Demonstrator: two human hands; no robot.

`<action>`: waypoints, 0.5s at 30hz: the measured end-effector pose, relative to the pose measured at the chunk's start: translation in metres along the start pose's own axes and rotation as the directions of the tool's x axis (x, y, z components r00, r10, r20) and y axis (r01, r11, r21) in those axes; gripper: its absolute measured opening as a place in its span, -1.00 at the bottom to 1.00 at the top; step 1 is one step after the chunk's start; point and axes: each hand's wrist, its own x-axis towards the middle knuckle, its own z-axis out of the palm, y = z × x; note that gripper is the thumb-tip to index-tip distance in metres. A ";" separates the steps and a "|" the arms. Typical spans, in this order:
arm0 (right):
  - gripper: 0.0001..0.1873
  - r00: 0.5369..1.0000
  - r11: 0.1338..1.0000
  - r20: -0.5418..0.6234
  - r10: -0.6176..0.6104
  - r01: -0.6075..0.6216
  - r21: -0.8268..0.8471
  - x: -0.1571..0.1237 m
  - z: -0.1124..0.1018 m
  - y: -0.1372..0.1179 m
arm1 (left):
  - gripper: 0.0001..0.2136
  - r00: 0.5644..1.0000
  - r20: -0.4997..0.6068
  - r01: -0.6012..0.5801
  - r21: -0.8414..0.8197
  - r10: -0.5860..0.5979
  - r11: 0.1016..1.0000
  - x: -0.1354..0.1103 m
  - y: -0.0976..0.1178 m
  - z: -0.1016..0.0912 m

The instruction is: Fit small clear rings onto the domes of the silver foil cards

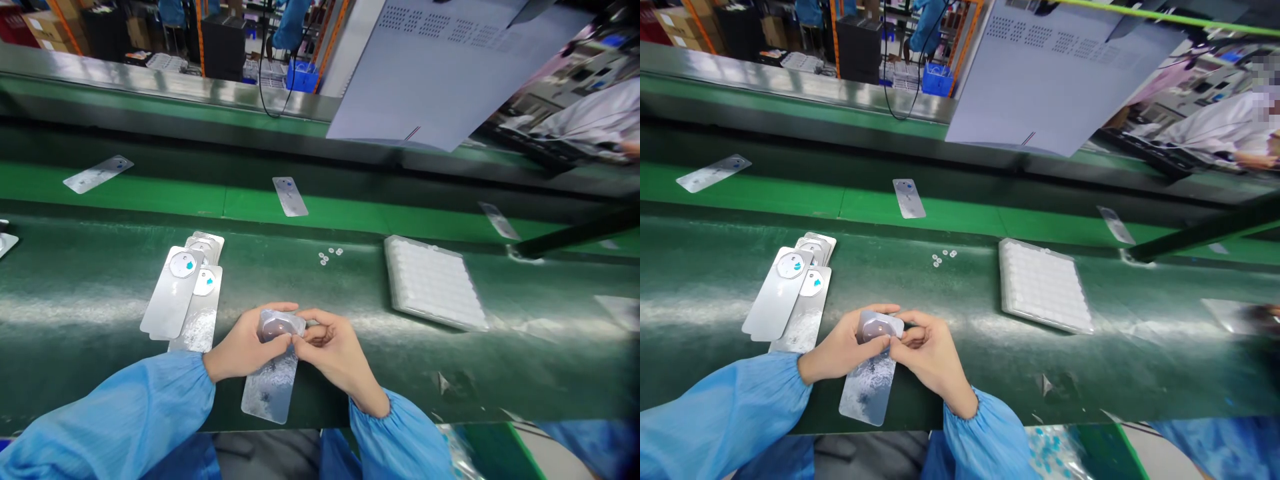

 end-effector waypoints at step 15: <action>-0.73 0.848 0.834 -0.198 -0.491 0.393 -0.387 0.001 -0.003 0.024 | -0.47 0.999 -0.052 -0.024 -0.168 0.016 0.986 0.004 -0.010 -0.003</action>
